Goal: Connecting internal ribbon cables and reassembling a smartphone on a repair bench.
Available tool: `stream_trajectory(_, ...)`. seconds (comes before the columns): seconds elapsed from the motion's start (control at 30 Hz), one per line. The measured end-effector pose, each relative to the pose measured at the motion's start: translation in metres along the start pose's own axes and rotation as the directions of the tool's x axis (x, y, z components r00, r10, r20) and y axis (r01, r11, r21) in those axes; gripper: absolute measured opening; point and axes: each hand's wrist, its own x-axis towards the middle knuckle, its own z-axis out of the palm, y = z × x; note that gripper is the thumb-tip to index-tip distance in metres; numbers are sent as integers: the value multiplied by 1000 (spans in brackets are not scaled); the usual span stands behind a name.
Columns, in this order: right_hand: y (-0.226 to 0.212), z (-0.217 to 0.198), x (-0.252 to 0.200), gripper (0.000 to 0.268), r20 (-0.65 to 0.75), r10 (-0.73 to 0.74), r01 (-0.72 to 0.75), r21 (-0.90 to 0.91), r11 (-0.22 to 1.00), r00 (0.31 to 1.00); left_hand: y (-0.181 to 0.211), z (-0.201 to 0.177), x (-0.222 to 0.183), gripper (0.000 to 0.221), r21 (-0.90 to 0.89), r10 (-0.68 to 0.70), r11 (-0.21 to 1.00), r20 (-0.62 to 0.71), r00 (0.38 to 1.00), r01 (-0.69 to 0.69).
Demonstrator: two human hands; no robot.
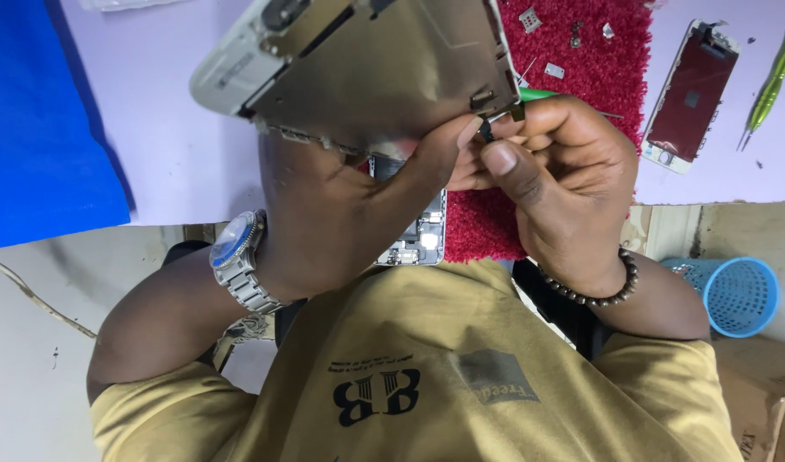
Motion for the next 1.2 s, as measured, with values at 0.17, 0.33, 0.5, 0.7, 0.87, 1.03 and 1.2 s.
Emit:
stream_trajectory(0.17,-10,9,2,13,20,-50,49,42,998,999,0,1,-1,5,-255,-53,965,49,997,64)
stream_trajectory(0.33,-4,4,0,12,7,-159,159,-142,977,987,-2,4,-4,7,-236,-62,970,13,998,63)
stream_trajectory(0.5,-16,10,0,10,86,-238,250,-187,950,967,2,4,-3,8,-251,-161,954,24,987,162)
stream_trajectory(0.7,-14,11,-2,15,99,-276,287,-124,950,956,4,7,1,12,-376,-336,873,-1,942,311)
stream_trajectory(0.87,-11,8,-6,22,39,-244,247,-172,954,969,-3,7,2,19,-416,-335,851,40,941,321)
stream_trajectory(1.03,-11,2,-3,26,92,-358,368,-333,868,929,-14,8,5,34,-480,-343,819,31,939,315)
stream_trajectory(1.2,-16,-12,6,47,227,-381,439,-344,830,896,-33,10,8,59,-652,-385,679,75,920,337)
